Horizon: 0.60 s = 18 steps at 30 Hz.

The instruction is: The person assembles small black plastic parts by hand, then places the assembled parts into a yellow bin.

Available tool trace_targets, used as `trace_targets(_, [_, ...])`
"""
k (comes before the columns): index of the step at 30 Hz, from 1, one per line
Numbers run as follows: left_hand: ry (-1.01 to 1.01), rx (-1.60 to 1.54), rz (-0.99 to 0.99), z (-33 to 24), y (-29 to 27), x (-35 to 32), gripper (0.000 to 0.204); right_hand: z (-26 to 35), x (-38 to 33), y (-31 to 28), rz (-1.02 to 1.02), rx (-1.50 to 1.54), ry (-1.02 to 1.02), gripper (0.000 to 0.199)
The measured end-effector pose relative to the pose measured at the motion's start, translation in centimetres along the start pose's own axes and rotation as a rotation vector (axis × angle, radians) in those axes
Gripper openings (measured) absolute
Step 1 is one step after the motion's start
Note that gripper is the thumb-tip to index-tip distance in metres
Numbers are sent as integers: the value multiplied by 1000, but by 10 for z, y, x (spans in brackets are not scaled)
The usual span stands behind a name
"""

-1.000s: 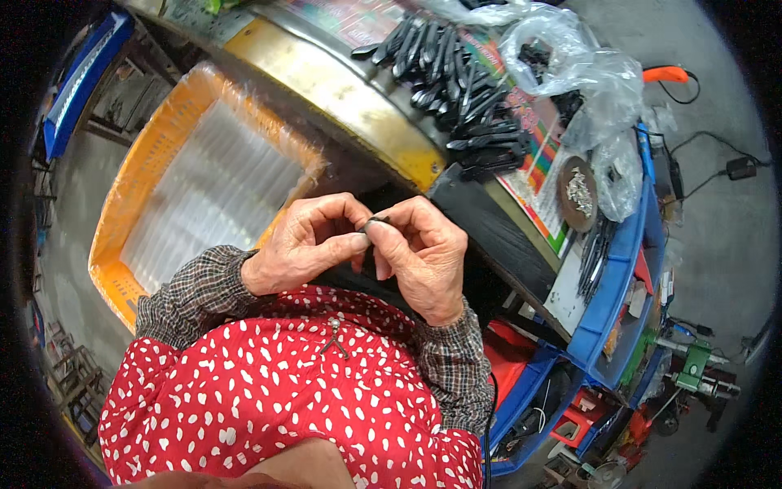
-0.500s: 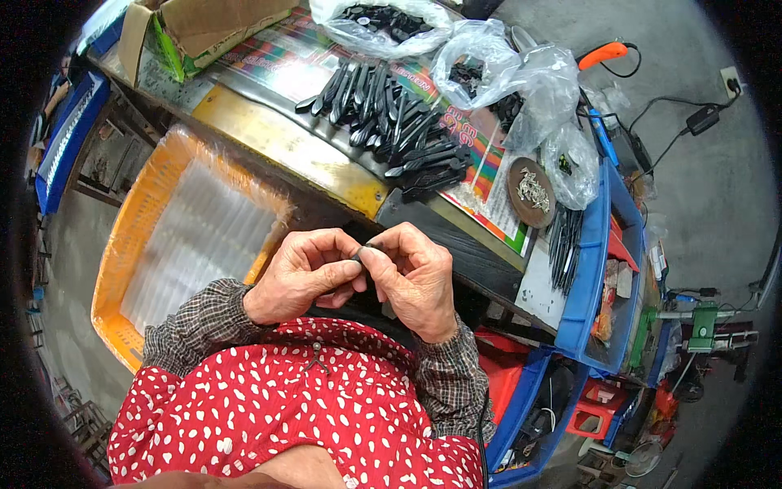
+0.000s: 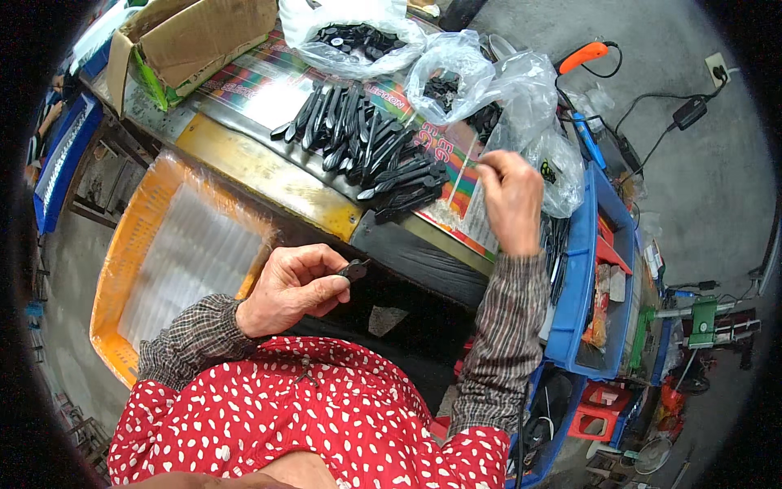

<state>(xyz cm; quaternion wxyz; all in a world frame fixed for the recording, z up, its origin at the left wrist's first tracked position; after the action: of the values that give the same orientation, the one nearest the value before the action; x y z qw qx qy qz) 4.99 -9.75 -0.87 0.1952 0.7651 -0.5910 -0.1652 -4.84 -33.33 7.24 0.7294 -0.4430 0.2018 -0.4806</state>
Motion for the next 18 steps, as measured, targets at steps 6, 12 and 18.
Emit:
trace_targets(6, [-6,43,-29,-1,-8,3,9,-18,51,14,-76,-138,-46,16])
trace_targets(12, [-36,75,-60,2,-18,6,11,12,78,27,-56,-96,-169,14])
trace_targets(18, [-49,54,-60,7,-22,4,12,40,94,48,-63,-142,-217,11])
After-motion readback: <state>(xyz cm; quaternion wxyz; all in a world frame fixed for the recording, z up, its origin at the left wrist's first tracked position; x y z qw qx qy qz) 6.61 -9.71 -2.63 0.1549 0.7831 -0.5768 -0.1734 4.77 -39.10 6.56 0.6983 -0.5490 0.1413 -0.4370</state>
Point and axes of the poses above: each hand's wrist, its own x-axis towards the middle knuckle, its own y-axis out of the palm, z = x × y, the point moved 10 cm from there along x, towards the middle knuckle, and after that the axes turned 15 degrees about y, right-handed, at the moved point
